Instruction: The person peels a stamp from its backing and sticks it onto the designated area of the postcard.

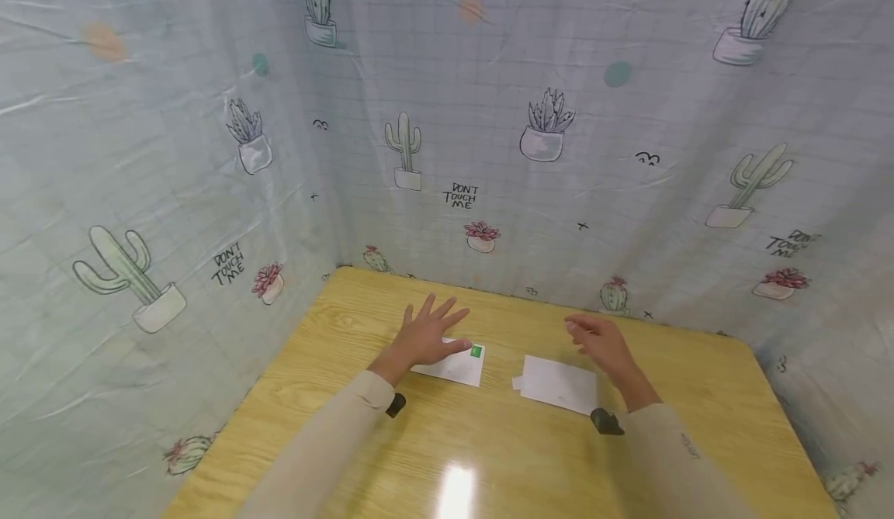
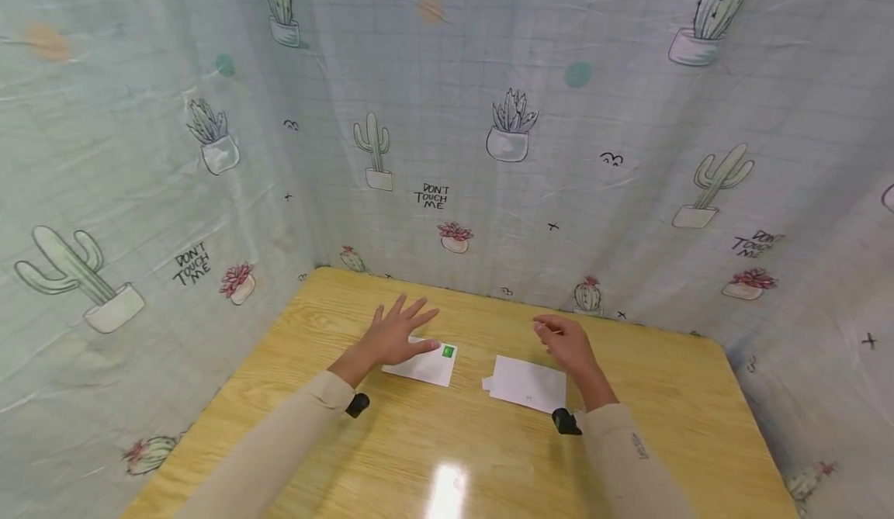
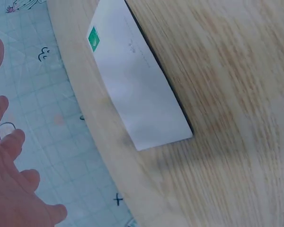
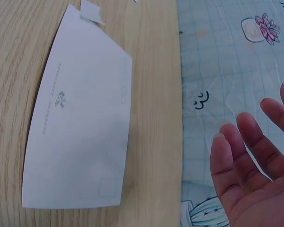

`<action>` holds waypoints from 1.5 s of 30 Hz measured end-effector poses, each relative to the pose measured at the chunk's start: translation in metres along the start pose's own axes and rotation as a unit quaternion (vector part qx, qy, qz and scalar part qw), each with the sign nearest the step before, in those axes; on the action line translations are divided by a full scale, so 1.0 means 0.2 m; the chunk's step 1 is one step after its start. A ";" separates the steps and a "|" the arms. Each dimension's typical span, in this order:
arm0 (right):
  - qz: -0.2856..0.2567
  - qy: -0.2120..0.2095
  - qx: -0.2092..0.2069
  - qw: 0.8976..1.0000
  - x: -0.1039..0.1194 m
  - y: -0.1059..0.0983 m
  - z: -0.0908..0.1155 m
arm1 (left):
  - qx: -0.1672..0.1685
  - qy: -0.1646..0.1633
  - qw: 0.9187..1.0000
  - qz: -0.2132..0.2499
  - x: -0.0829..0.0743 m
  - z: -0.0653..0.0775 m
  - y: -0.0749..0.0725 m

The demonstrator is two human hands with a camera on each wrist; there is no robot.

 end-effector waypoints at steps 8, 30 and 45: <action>-0.012 0.001 0.006 1.000 -0.04 -0.07 0.05 | 0.004 0.026 1.000 -0.010 -0.07 -0.02 -0.03; 0.005 0.009 -0.020 1.000 -0.11 -0.23 0.16 | 0.001 0.076 0.997 -0.007 -0.31 -0.06 -0.03; 0.018 0.027 -0.019 0.999 -0.16 -0.30 0.21 | -0.004 0.094 0.996 -0.011 -0.41 -0.09 -0.03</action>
Point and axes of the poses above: each hand's wrist, its own z-axis away from the middle knuckle, its own y-axis out of the palm, x = y × z, the point moved 9 cm from there along -z, towards the middle knuckle, and after that the axes turned 13 degrees about -z, right-handed, at the moved point
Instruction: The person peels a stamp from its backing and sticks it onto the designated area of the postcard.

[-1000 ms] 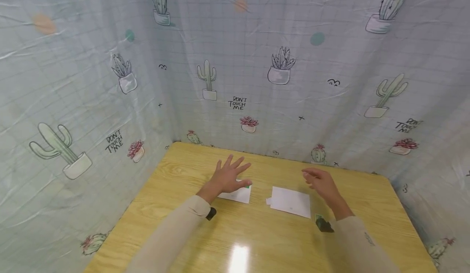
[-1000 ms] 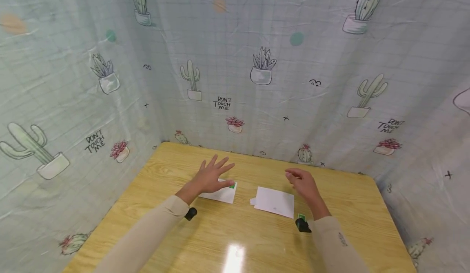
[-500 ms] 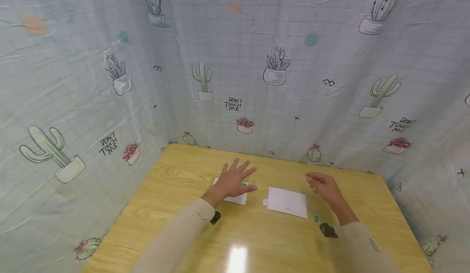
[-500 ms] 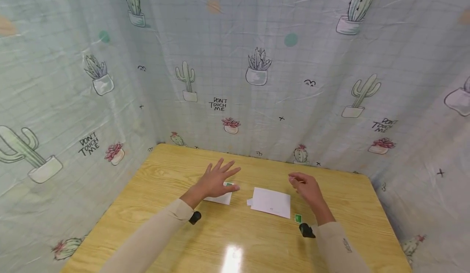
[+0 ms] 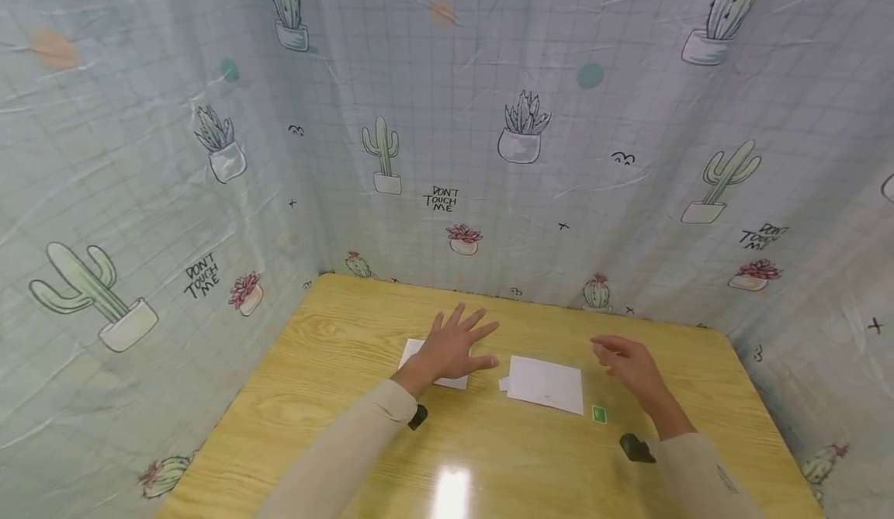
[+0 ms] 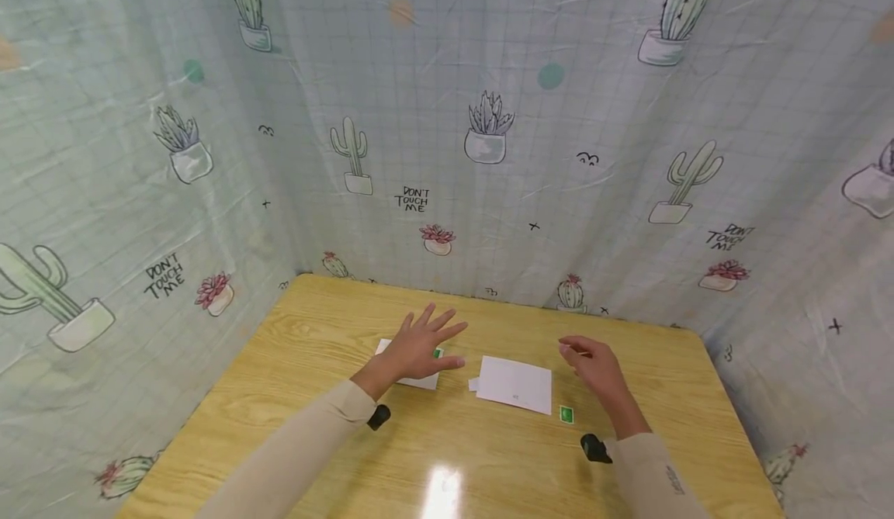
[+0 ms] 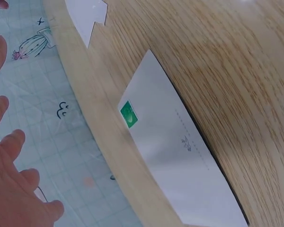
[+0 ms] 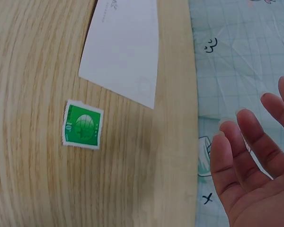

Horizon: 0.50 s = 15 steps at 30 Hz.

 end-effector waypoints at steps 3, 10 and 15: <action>0.002 0.003 -0.005 1.000 -0.02 -0.02 0.01 | 0.001 0.003 1.000 0.000 -0.02 -0.01 0.00; 0.004 -0.002 -0.009 1.000 -0.05 -0.05 0.05 | -0.005 0.005 1.000 0.008 -0.06 -0.03 0.02; 0.029 -0.005 -0.018 0.999 -0.08 -0.07 0.10 | -0.002 0.004 1.000 0.017 -0.10 -0.04 0.07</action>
Point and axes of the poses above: each hand's wrist, its own z-axis away from the middle knuckle, its own y-axis out of the palm, x = y × z, the point moved 9 cm from there along -z, towards the middle knuckle, and after that the axes turned 13 degrees about -z, right-handed, at the moved point
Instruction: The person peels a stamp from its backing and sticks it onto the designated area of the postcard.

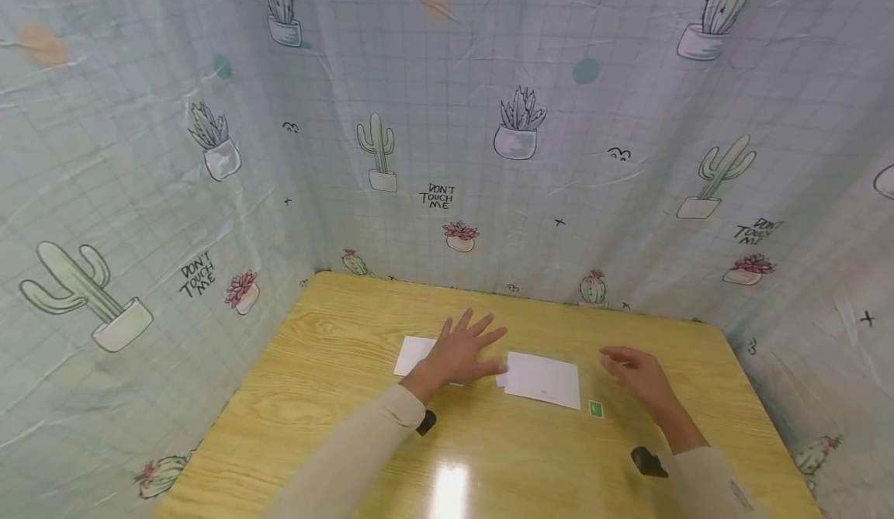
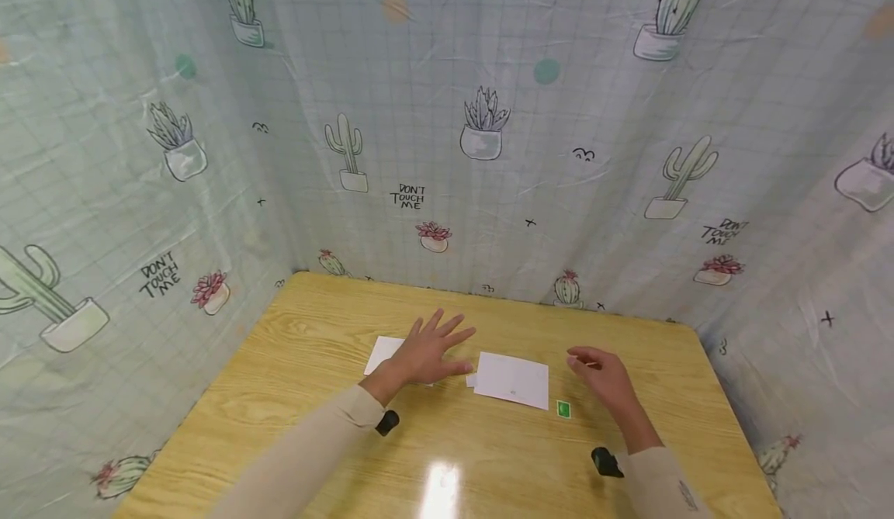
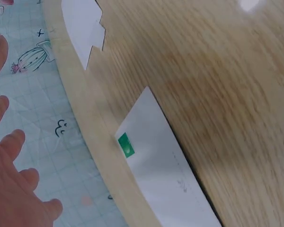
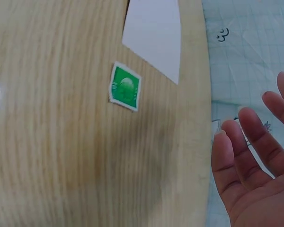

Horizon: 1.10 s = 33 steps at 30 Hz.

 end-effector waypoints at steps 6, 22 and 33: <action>0.021 -0.017 -0.018 0.999 -0.05 -0.02 0.06 | 0.003 0.010 1.000 0.004 -0.04 0.00 0.03; -0.008 0.005 -0.004 1.000 -0.21 0.02 0.17 | 0.002 0.034 0.999 -0.013 -0.12 -0.02 0.10; -0.010 0.000 0.013 1.000 -0.25 0.06 0.19 | 0.013 0.036 0.999 -0.020 -0.16 -0.04 0.20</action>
Point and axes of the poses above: each hand's wrist, its own z-axis away from the middle knuckle, its own y-axis out of the palm, x = y × z, the point moved 9 cm from there along -z, towards the middle knuckle, and after that the axes turned 13 degrees about -z, right-handed, at the moved point
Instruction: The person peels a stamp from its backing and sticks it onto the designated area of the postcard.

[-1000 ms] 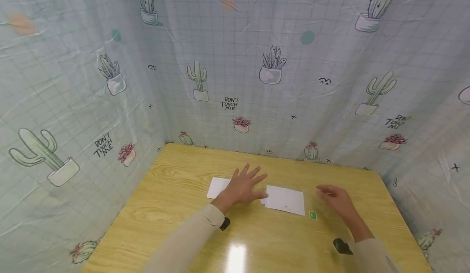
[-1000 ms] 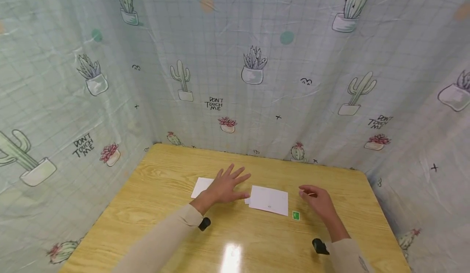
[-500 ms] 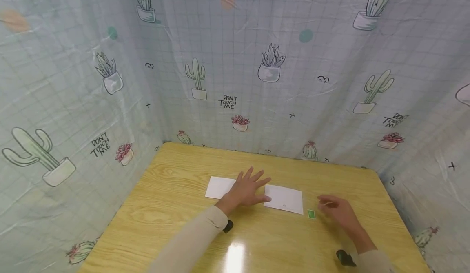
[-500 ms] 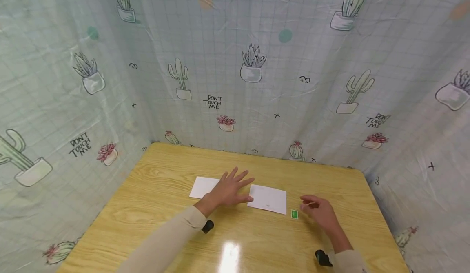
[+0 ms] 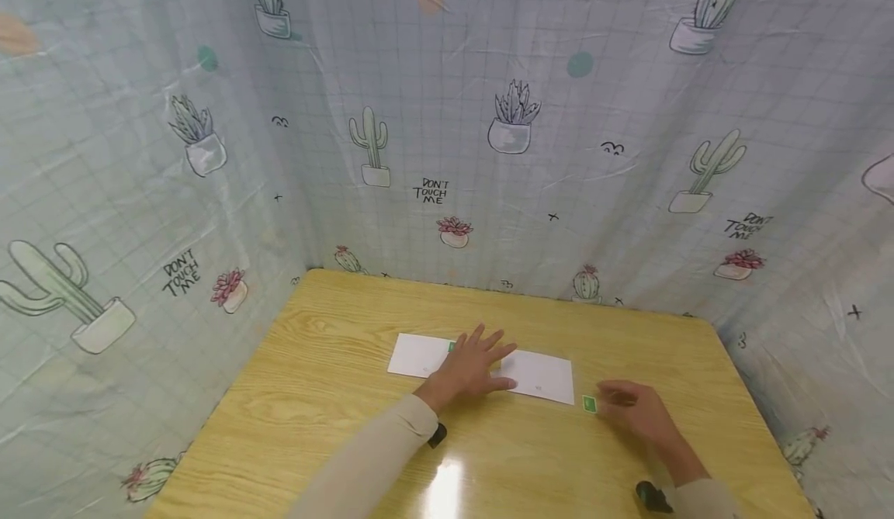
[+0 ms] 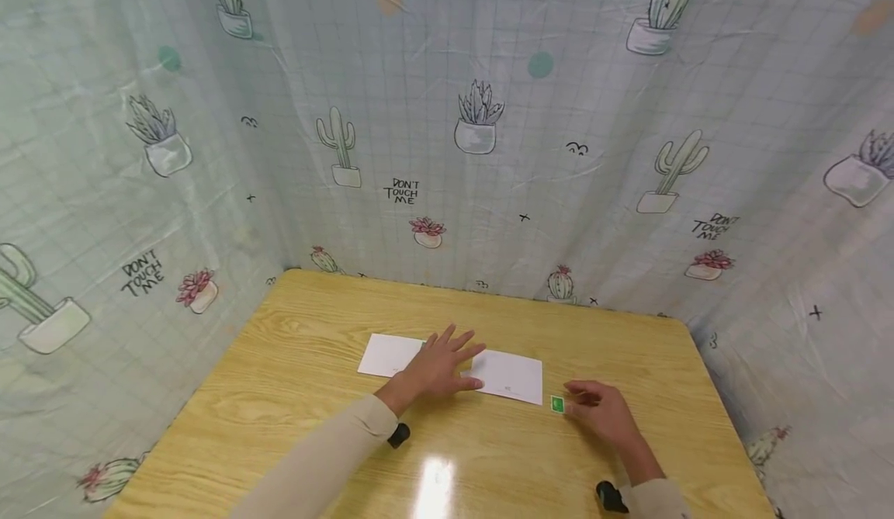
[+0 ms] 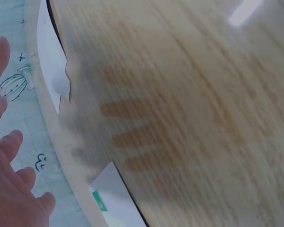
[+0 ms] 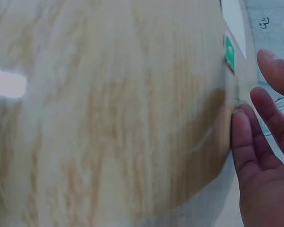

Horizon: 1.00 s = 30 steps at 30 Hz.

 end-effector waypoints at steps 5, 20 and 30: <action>0.018 0.000 0.007 1.000 -0.02 0.02 -0.01 | 0.012 0.008 1.000 -0.010 -0.03 -0.01 0.03; 0.033 -0.015 0.009 0.999 -0.04 0.03 -0.05 | 0.039 0.004 0.999 -0.012 -0.04 -0.04 0.10; 0.058 -0.029 0.002 0.998 -0.06 0.03 -0.05 | 0.055 -0.001 0.998 -0.034 -0.06 -0.05 0.14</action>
Point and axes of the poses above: each hand's wrist, its own z-axis away from the middle knuckle, its own y-axis out of the palm, x = y × z, the point moved 9 cm from there along -z, towards the middle knuckle, and after that the axes turned 13 degrees about -z, right-handed, at the moved point
